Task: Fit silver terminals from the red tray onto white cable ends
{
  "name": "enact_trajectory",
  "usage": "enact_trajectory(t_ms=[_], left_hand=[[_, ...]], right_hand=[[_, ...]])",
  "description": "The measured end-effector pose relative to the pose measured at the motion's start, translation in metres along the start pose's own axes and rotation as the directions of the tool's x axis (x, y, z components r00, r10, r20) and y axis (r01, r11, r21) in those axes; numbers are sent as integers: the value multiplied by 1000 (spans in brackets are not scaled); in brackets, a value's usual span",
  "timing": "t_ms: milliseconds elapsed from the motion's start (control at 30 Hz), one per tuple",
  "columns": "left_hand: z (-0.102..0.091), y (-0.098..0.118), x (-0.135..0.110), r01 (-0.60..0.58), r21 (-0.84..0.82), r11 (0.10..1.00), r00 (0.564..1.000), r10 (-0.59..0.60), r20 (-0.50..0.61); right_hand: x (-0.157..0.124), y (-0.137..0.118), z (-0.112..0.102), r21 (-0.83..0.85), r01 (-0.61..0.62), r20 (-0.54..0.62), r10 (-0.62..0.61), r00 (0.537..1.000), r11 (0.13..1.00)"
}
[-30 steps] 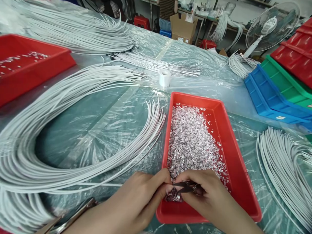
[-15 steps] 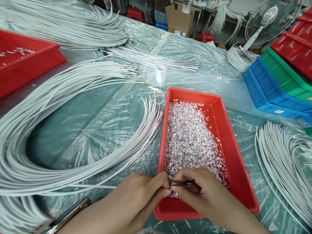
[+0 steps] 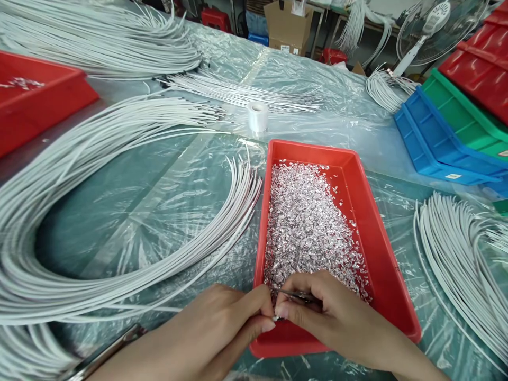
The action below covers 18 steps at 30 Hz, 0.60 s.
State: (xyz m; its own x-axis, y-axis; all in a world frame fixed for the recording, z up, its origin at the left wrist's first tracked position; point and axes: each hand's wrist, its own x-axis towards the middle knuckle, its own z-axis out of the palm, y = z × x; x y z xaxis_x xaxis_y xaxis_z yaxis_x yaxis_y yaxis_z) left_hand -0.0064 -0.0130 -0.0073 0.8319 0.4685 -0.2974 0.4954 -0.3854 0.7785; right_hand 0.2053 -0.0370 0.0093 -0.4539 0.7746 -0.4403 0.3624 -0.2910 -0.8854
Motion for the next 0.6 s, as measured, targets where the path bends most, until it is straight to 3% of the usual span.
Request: enact_trajectory(t_ms=[400,600], left_hand=[[0,0,-3,148,-46,988,987,-144,69],[0,-2,-2,105,-78,991,994,-103,24]], right_hand=[[4,0,1,66,8,-31,-6,1000,998],[2,-1,2,82,-6,-28,8,1000,997]])
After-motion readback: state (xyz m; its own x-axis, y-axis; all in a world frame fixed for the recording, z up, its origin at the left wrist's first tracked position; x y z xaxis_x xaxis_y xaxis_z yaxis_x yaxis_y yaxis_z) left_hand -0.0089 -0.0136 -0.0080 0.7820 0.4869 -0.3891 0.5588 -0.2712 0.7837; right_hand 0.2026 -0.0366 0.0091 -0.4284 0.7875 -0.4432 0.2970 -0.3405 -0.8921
